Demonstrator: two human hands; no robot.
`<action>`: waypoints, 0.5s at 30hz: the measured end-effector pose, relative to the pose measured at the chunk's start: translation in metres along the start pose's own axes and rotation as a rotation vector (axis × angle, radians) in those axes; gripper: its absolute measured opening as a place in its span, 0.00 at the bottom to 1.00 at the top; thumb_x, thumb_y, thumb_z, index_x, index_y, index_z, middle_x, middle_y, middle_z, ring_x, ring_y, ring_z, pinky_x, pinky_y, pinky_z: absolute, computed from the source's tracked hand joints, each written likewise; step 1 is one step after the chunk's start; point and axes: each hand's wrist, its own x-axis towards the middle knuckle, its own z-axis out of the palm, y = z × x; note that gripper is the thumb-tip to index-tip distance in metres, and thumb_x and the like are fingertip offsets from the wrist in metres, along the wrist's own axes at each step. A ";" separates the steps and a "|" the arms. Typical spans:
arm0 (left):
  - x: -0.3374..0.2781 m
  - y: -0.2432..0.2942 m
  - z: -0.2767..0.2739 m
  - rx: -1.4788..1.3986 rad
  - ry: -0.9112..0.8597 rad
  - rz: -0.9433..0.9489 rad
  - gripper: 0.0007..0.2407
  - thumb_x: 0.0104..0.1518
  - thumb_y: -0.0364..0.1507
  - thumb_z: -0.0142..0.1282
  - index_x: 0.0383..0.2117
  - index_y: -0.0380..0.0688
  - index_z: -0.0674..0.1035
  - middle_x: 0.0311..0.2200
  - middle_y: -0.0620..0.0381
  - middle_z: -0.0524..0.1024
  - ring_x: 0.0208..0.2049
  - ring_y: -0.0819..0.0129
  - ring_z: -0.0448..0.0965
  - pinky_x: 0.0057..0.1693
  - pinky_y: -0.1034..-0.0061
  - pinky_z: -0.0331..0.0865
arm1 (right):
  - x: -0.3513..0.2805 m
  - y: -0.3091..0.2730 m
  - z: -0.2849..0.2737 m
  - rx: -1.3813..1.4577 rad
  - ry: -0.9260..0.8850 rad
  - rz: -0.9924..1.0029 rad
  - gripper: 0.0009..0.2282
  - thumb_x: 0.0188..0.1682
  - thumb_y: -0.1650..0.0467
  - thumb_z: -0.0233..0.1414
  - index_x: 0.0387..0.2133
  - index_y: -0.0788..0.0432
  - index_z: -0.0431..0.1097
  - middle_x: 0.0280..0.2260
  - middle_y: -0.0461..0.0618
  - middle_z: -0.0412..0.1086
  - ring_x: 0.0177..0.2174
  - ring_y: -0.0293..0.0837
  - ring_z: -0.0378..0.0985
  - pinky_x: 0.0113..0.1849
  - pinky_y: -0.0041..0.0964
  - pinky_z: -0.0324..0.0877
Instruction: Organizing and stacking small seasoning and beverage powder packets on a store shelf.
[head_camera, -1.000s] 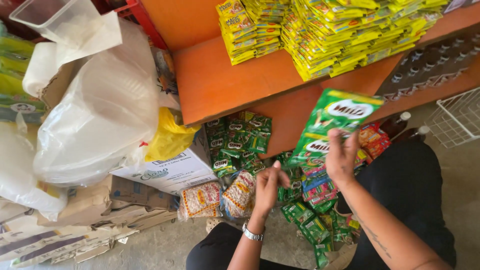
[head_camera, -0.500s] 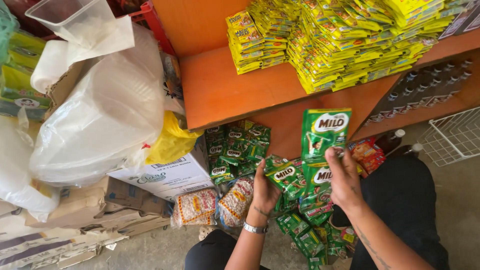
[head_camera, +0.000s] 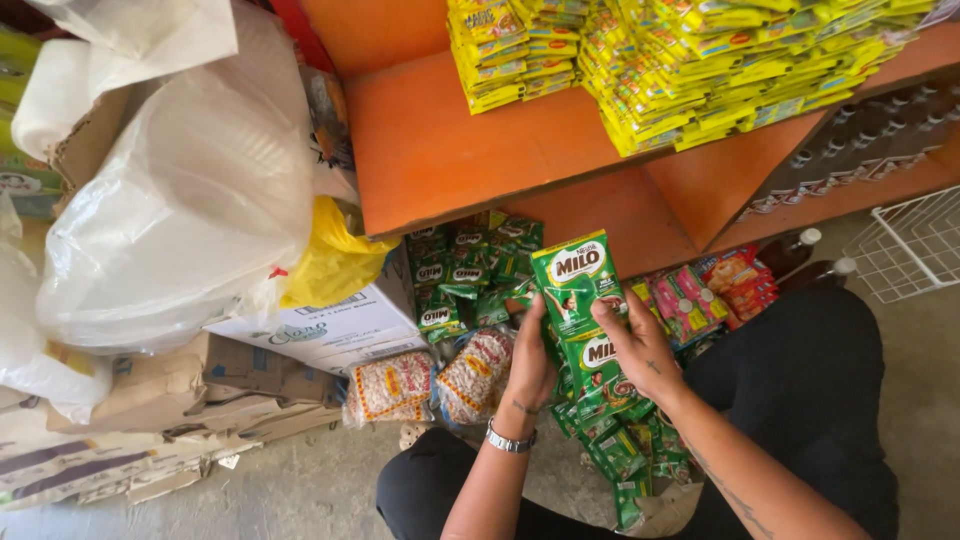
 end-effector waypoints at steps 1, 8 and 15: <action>-0.001 0.004 0.001 0.017 -0.005 0.001 0.21 0.69 0.41 0.43 0.60 0.39 0.71 0.56 0.54 0.75 0.56 0.66 0.74 0.63 0.68 0.66 | 0.000 0.001 0.001 -0.024 -0.005 -0.026 0.18 0.56 0.63 0.49 0.56 0.59 0.66 0.42 0.43 0.74 0.37 0.31 0.75 0.37 0.29 0.73; 0.004 0.023 -0.007 0.171 -0.073 0.079 0.25 0.69 0.45 0.38 0.62 0.39 0.68 0.61 0.53 0.71 0.61 0.66 0.70 0.68 0.69 0.60 | 0.010 0.004 0.001 -0.144 -0.075 -0.122 0.23 0.60 0.62 0.46 0.65 0.61 0.61 0.49 0.47 0.73 0.46 0.34 0.71 0.49 0.30 0.67; 0.001 0.022 0.002 0.414 -0.001 0.248 0.20 0.69 0.39 0.45 0.57 0.35 0.73 0.54 0.53 0.76 0.55 0.69 0.74 0.63 0.71 0.65 | 0.016 0.008 0.016 -0.315 -0.078 -0.239 0.21 0.61 0.62 0.44 0.62 0.63 0.63 0.50 0.51 0.73 0.49 0.37 0.71 0.52 0.33 0.65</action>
